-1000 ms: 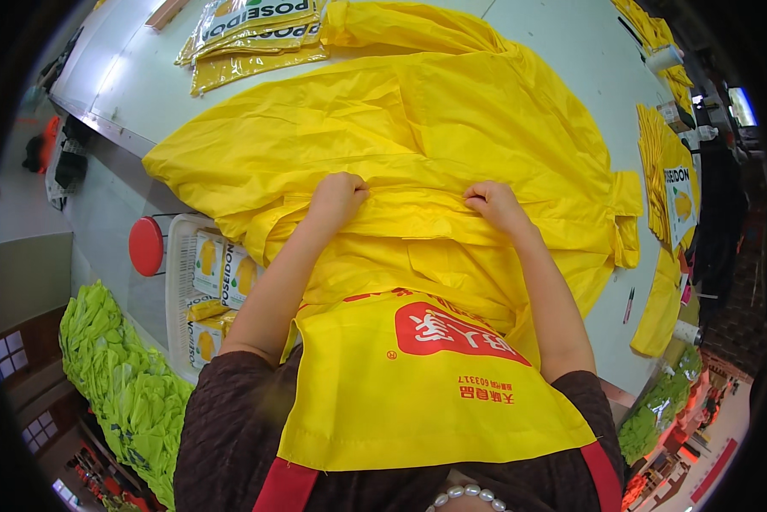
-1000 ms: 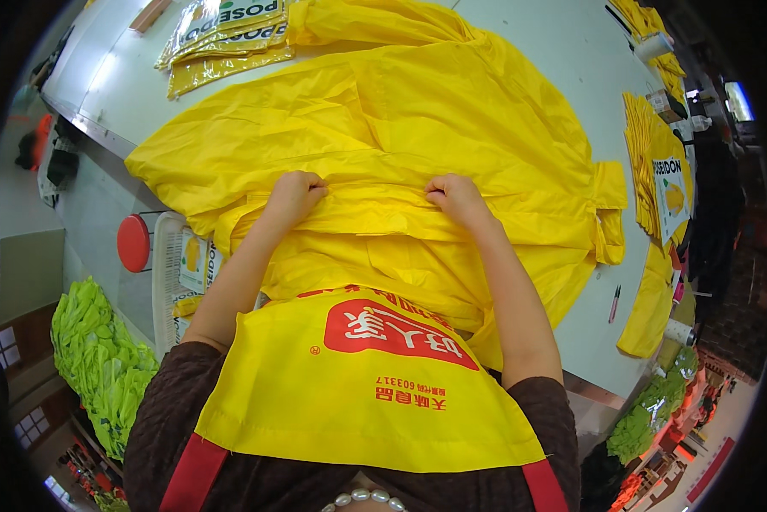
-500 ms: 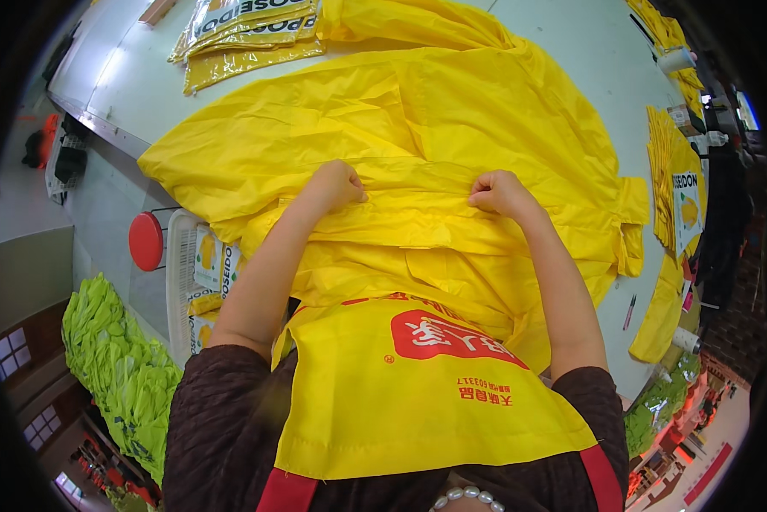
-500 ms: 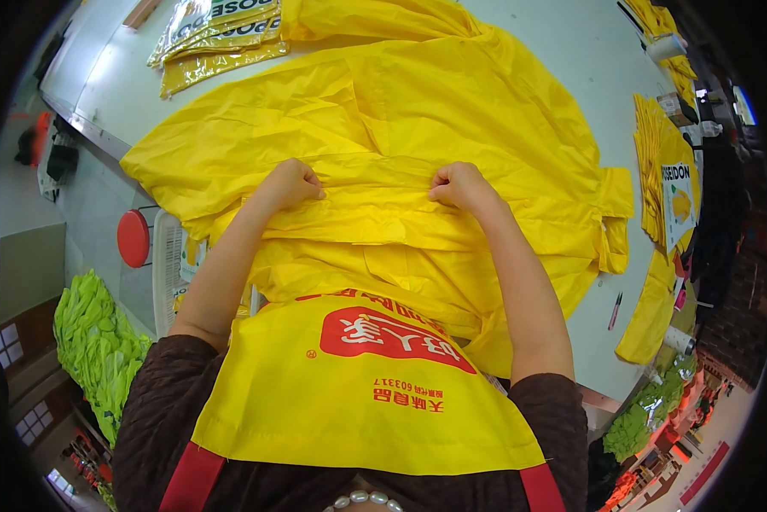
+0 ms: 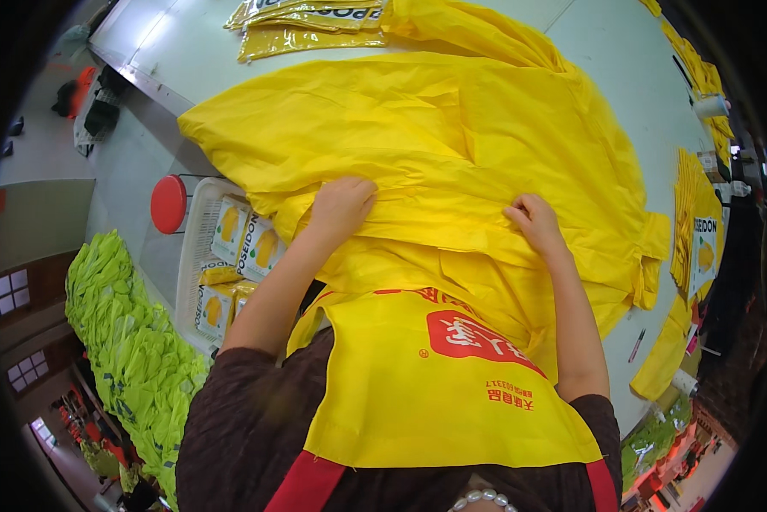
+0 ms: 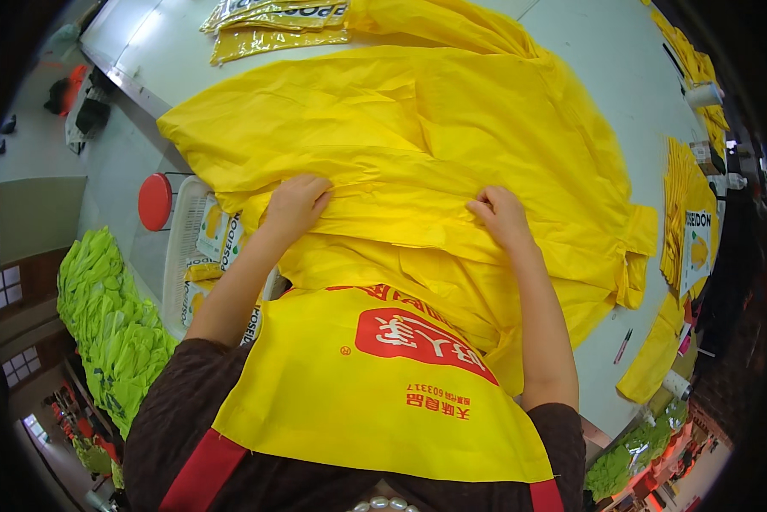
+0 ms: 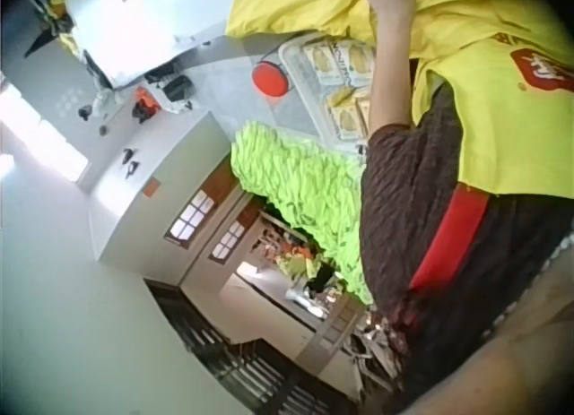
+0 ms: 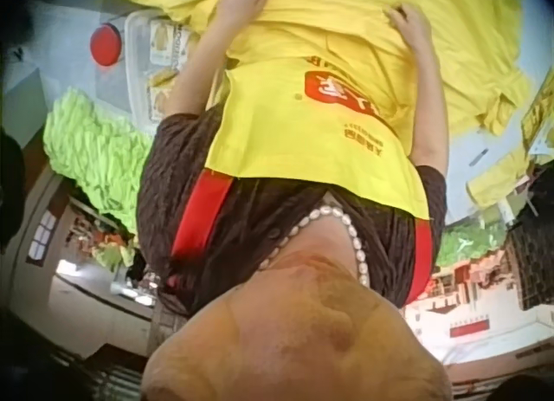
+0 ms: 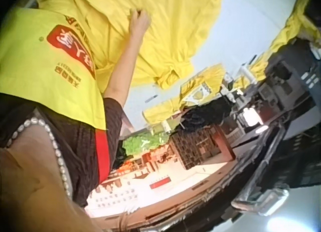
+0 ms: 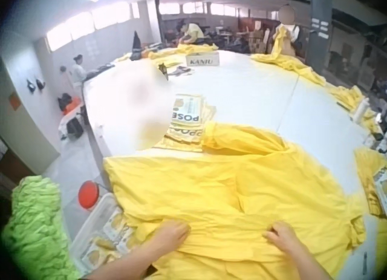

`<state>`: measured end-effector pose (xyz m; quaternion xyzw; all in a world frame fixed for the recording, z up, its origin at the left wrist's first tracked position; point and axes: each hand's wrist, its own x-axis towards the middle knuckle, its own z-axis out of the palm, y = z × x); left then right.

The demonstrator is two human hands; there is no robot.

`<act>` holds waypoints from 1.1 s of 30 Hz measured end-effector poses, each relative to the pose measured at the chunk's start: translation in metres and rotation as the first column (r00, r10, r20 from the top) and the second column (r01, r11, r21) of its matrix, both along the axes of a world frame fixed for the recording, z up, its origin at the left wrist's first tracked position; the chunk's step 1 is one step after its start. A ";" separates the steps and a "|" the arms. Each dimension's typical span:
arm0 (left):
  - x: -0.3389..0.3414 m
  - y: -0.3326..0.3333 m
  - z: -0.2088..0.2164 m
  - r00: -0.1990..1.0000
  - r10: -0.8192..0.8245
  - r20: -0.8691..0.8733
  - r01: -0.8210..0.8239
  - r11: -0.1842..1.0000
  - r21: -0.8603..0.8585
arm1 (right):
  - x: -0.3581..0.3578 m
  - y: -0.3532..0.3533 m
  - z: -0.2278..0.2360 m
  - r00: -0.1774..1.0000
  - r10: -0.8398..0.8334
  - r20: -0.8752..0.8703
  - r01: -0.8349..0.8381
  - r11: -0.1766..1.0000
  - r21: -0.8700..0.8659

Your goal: The person folds a yellow raincoat on a table, aligns the edges, and places it into a plastic packaging bag. The person then places the packaged item into a white basket.

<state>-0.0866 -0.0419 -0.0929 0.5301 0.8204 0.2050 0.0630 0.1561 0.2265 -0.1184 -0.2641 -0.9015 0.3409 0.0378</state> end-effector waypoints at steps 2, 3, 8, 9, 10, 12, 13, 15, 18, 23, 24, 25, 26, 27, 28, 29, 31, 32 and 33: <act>-0.010 -0.028 -0.001 0.995 -0.013 -0.099 0.022 0.996 0.088 | 0.000 -0.002 0.000 0.999 -0.020 -0.046 0.018 0.999 -0.052; -0.015 -0.040 -0.001 0.989 -0.015 -0.150 0.035 0.991 0.132 | 0.001 -0.003 0.001 0.999 -0.030 -0.044 0.027 0.997 -0.079; -0.035 -0.082 0.010 0.990 0.143 0.017 -0.143 0.961 0.238 | 0.002 -0.003 0.001 0.995 -0.095 -0.022 0.088 0.972 -0.220; -0.038 -0.088 0.012 0.989 0.148 0.019 -0.149 0.967 0.206 | 0.003 -0.003 0.000 0.994 -0.107 -0.007 0.102 0.964 -0.246; -0.040 -0.093 0.014 0.988 0.151 0.021 -0.153 0.973 0.174 | 0.003 -0.003 0.000 0.993 -0.119 0.009 0.117 0.955 -0.272; -0.039 -0.093 0.015 0.993 0.121 -0.015 -0.113 0.963 0.246 | -0.001 -0.003 0.003 0.987 -0.152 0.051 0.160 0.928 -0.336; -0.038 -0.091 0.015 0.994 0.104 -0.034 -0.091 0.955 0.281 | -0.003 -0.004 0.007 0.982 -0.171 0.078 0.188 0.908 -0.375; -0.040 -0.083 0.016 0.994 0.094 -0.058 -0.075 0.957 0.279 | -0.003 -0.002 0.008 0.981 -0.166 0.096 0.190 0.906 -0.379; -0.055 -0.076 -0.002 0.993 0.098 -0.071 -0.079 0.968 0.239 | -0.003 0.005 0.002 0.990 -0.111 0.090 0.135 0.936 -0.326; -0.063 -0.073 -0.008 0.995 -0.021 -0.095 0.038 0.984 0.172 | -0.004 0.006 -0.001 0.988 -0.117 0.102 0.146 0.925 -0.352; -0.062 -0.078 -0.005 0.987 -0.067 -0.146 0.092 0.980 0.175 | -0.003 0.007 -0.002 0.987 -0.123 0.104 0.152 0.923 -0.353; -0.060 -0.080 -0.002 0.974 -0.112 -0.197 0.147 0.973 0.176 | -0.003 0.008 -0.003 0.986 -0.129 0.105 0.158 0.922 -0.354; -0.058 -0.082 -0.004 0.975 -0.109 -0.192 0.144 0.973 0.182 | -0.003 0.008 -0.004 0.986 -0.129 0.105 0.159 0.920 -0.357; -0.056 -0.084 -0.010 0.977 -0.106 -0.186 0.141 0.972 0.189 | -0.003 0.009 -0.004 0.986 -0.128 0.105 0.157 0.920 -0.360; -0.055 -0.084 -0.014 0.978 -0.104 -0.180 0.139 0.971 0.196 | -0.003 0.010 -0.004 0.986 -0.126 0.105 0.156 0.919 -0.362; -0.055 -0.081 -0.016 0.985 -0.074 -0.159 0.107 0.970 0.217 | -0.004 0.010 -0.004 0.987 -0.126 0.104 0.155 0.919 -0.362; -0.054 -0.074 -0.019 0.993 -0.015 -0.114 0.044 0.965 0.257 | -0.004 0.011 -0.005 0.981 -0.133 0.144 0.180 0.901 -0.394; -0.056 -0.072 -0.022 0.997 0.015 -0.076 0.004 0.969 0.246 | -0.005 0.013 -0.003 0.977 -0.136 0.162 0.191 0.894 -0.406; -0.057 -0.071 -0.025 0.998 0.045 -0.038 -0.035 0.972 0.234 | -0.006 0.013 -0.001 0.975 -0.132 0.176 0.194 0.894 -0.404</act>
